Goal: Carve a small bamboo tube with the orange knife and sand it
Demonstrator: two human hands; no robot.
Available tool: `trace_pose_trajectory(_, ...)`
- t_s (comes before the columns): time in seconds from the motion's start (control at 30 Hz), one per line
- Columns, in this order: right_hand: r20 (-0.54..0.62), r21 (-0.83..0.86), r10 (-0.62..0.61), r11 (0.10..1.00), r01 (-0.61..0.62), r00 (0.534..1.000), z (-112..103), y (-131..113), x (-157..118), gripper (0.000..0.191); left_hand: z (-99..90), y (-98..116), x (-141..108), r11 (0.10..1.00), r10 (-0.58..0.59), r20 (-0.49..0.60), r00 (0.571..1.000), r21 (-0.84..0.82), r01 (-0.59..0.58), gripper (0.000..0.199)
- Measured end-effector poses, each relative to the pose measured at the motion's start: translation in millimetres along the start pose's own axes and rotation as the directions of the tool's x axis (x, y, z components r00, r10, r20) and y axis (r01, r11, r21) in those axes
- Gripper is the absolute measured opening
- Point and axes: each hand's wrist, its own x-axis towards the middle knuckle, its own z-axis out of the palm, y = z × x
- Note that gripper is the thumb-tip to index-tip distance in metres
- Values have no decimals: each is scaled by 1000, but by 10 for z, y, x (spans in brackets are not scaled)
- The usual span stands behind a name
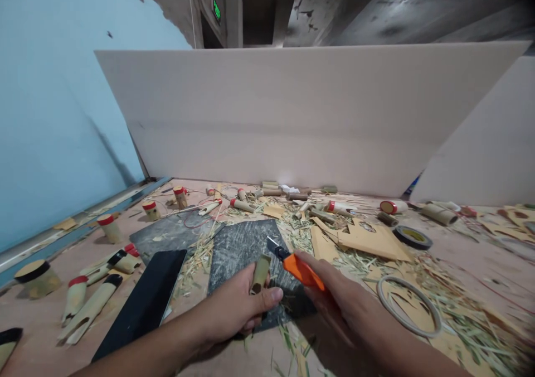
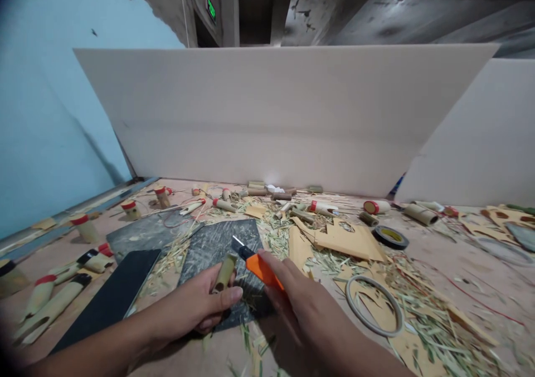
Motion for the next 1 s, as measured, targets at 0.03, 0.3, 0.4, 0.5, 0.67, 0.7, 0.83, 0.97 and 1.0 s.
trace_pose_trajectory(0.03,20,-30,-36,999,36,999,1,-3,0,53,2,5,-2,1000,-4,-1,1000,-1,4,51)
trace_pose_trajectory(0.3,123,-176,-52,982,73,991,47,-26,4,46,6,-1,8,999,27,-17,999,36,-26,61)
trace_pose_trajectory(0.4,144,-163,-84,981,108,986,61,-24,3,45,16,-12,10,997,49,-23,999,56,-47,65)
trace_pose_trajectory(0.5,149,-162,-109,978,132,983,72,-39,-8,45,26,-24,13,997,51,-49,997,51,-49,62)
trace_pose_trajectory(0.67,87,-229,-138,961,155,987,135,-33,-30,46,52,-45,28,997,76,-111,991,27,-73,58)
trace_pose_trajectory(0.7,71,-247,-146,956,159,987,155,-23,-35,46,58,-51,32,995,100,-117,988,12,-99,57)
trace_pose_trajectory(0.83,-3,-331,-175,929,164,985,232,28,-56,44,77,-80,44,981,164,-110,980,-85,-173,54)
trace_pose_trajectory(0.97,-38,-382,-209,907,179,977,261,48,-67,43,81,-75,49,988,146,-139,980,-24,-150,55)
trace_pose_trajectory(1.0,-42,-392,-209,903,177,977,263,44,-69,43,79,-69,52,988,155,-152,976,23,-153,55)
